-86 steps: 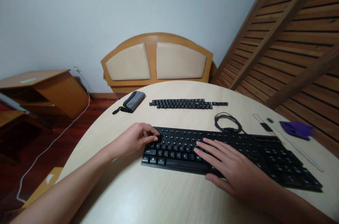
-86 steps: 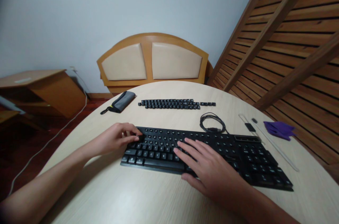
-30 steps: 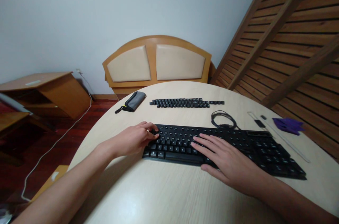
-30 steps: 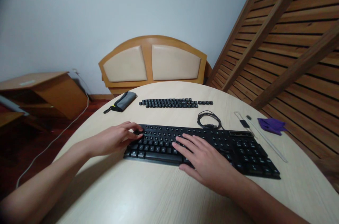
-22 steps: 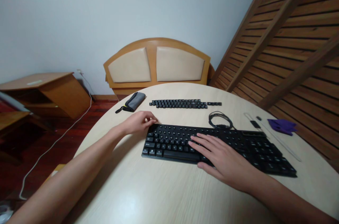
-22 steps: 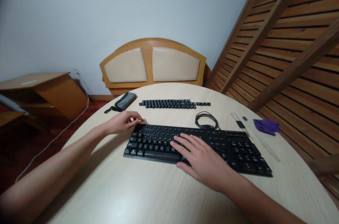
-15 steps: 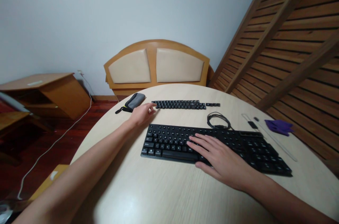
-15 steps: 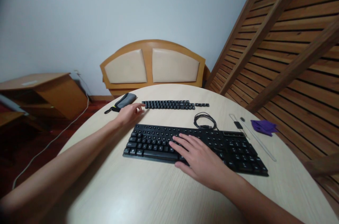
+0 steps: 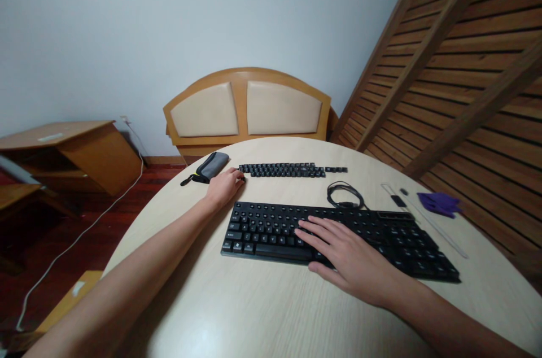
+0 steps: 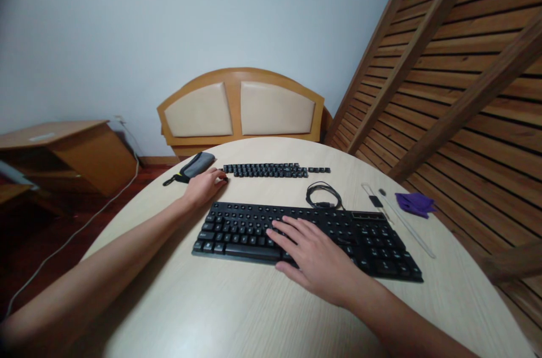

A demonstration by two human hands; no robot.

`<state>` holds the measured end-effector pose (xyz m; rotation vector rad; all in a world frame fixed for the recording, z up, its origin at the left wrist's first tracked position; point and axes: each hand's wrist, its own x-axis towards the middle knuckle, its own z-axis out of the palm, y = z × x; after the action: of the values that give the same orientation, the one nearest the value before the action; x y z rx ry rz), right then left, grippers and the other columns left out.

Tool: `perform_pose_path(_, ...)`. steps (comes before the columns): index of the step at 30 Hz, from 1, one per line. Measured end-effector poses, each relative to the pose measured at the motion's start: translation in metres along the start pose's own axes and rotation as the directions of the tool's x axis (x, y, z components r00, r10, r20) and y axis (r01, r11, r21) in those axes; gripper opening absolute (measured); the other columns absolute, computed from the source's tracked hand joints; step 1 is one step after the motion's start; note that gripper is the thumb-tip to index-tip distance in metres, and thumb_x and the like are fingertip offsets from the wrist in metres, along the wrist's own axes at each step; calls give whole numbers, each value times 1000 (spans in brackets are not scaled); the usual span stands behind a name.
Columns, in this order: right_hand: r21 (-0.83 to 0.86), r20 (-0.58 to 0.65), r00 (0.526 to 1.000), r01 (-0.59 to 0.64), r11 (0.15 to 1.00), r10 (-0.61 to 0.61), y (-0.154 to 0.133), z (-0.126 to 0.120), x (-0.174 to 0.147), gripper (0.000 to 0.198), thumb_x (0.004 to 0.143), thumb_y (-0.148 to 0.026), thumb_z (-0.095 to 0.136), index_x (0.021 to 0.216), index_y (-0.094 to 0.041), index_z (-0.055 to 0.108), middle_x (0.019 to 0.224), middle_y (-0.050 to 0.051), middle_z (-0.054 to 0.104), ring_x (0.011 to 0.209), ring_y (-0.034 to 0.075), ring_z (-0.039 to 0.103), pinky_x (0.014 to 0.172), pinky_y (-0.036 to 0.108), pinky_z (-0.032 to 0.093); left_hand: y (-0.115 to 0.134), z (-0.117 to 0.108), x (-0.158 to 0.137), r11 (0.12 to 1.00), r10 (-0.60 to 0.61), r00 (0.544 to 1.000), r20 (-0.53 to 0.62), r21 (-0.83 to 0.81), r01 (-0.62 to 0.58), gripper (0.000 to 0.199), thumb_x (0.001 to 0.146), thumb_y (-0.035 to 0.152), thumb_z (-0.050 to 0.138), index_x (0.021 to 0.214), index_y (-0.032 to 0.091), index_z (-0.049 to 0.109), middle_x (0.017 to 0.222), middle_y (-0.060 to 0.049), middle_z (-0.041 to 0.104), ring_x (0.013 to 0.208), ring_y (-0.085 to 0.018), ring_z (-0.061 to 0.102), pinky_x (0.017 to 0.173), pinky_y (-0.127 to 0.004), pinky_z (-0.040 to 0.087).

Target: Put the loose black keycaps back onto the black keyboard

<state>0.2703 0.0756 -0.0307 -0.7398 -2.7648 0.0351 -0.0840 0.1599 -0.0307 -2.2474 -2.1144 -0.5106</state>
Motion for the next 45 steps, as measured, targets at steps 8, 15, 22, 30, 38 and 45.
perform_pose_path(8,-73,14,1000,20,997,-19,-1,0,0,55,97,-39,56,149,-25,44,151,7,50,139,29,44,110,52,44,4,-18,-52,947,75,997,-3,-312,-72,24,98,33,52,110,18,66,100,-7,70,77,-18,61,74,-34,49)
perform_pose_path(15,-112,-28,999,30,993,-33,-3,1,-1,56,94,-34,60,147,-23,46,151,8,50,137,31,47,108,53,46,31,-40,-73,816,176,980,87,-570,-96,25,96,33,56,111,18,70,106,-9,71,89,-20,63,73,-32,52)
perform_pose_path(22,-110,-13,999,37,993,-38,0,3,-2,56,94,-35,59,147,-23,47,150,9,51,136,31,49,106,53,48,27,-41,-74,814,256,949,183,-570,-110,21,92,32,61,105,20,73,105,-7,72,94,-21,64,82,-36,52)
perform_pose_path(30,-126,-4,999,51,991,-52,0,1,-1,55,94,-35,59,146,-21,48,149,10,52,134,32,51,104,53,50,24,-42,-74,823,328,925,191,-539,-180,20,93,33,62,106,22,73,106,-6,73,99,-21,65,93,-38,49)
perform_pose_path(38,-141,-3,998,60,988,-61,0,2,-1,56,93,-36,60,146,-20,49,148,10,53,133,32,52,104,51,51,26,-46,-77,828,424,891,160,-468,-310,17,96,30,58,106,23,70,104,-4,71,99,-20,64,92,-37,50)
perform_pose_path(45,-124,-4,998,61,990,-62,0,3,-1,58,92,-34,61,147,-20,48,147,10,54,133,32,52,104,52,50,32,-49,-79,835,481,865,143,-374,-403,16,99,27,54,105,21,69,104,-6,71,99,-20,64,88,-36,51)
